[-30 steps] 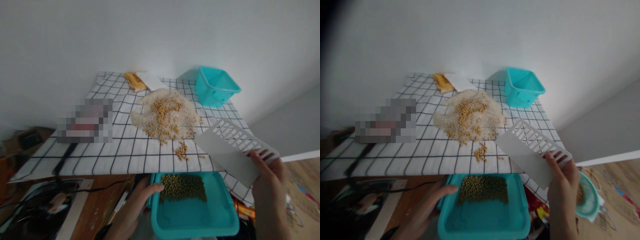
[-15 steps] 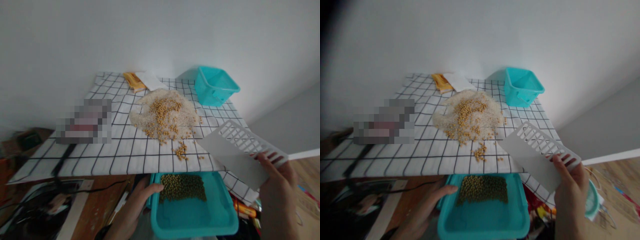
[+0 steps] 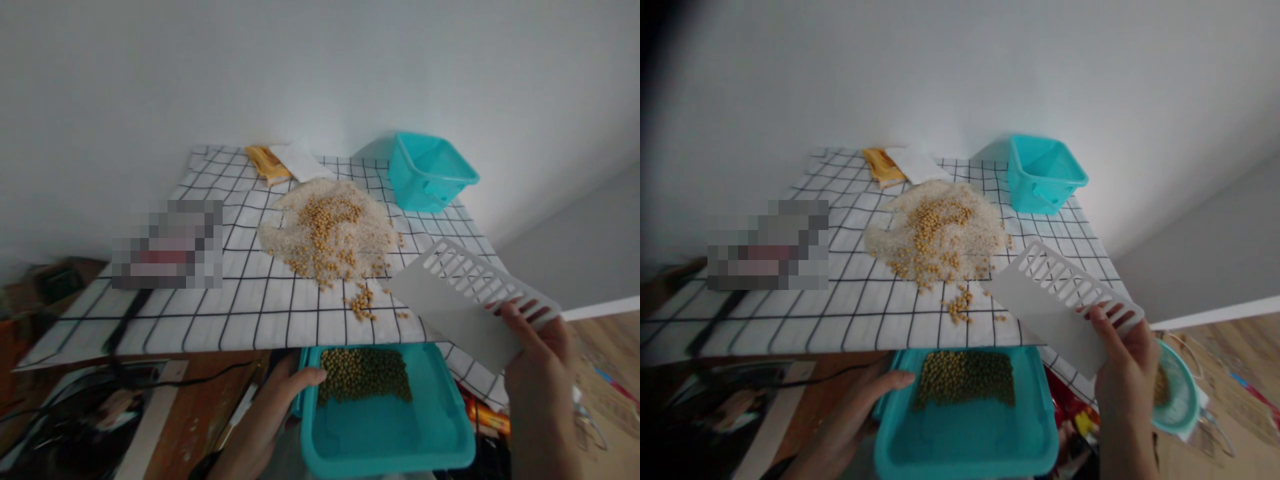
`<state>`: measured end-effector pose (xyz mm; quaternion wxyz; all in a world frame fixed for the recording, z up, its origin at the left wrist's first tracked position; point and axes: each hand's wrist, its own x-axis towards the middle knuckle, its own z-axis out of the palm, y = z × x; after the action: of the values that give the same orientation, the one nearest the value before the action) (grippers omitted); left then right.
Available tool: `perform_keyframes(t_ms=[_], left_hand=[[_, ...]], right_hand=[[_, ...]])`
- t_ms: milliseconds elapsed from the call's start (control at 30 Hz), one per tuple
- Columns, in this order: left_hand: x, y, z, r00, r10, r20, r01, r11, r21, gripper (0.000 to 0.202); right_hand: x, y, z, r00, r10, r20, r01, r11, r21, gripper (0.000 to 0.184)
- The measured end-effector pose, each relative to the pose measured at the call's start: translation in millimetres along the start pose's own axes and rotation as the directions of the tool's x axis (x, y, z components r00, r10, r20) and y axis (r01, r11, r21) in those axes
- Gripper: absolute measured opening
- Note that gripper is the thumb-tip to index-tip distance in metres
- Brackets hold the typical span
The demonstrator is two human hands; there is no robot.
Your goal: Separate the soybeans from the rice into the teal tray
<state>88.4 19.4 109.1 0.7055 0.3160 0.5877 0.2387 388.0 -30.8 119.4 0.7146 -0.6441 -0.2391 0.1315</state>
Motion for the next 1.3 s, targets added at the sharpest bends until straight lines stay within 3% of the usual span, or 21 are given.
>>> perform_keyframes(t_ms=[100,300,433,700,867,1100,1300], left_hand=[[1,-3,-1.2,1.000,0.019,0.007,-0.019,1.000,0.000,0.021],[1,-8,-5.4,1.000,-0.017,0.005,0.017,1.000,0.013,0.024],[1,-7,-5.2,0.999,-0.032,0.001,0.032,0.999,-0.004,0.025],[5,-6,-7.8,0.998,0.051,0.035,-0.052,0.999,0.008,0.015],[9,-6,-19.1,0.997,0.001,-0.074,0.000,1.000,0.005,0.017],[17,-11,-27.0,0.998,0.026,-0.055,-0.025,1.000,0.014,0.023],[17,-14,-28.7,0.998,0.056,-0.028,-0.057,0.998,-0.030,0.008]], right_hand=[[-2,1,0,1.000,-0.013,0.015,0.013,1.000,-0.002,0.027],[-6,2,8,0.997,0.076,0.007,-0.076,0.997,-0.007,0.026],[-6,2,16,0.998,0.041,0.047,-0.043,0.999,0.030,0.025],[-2,3,32,0.985,0.045,0.164,-0.049,0.999,0.022,0.026],[-3,4,43,0.981,0.018,0.192,-0.020,1.000,0.009,0.026],[-5,4,57,0.965,0.057,0.256,-0.066,0.997,0.027,0.027],[-8,3,64,0.932,0.085,0.351,-0.101,0.994,0.029,0.024]])
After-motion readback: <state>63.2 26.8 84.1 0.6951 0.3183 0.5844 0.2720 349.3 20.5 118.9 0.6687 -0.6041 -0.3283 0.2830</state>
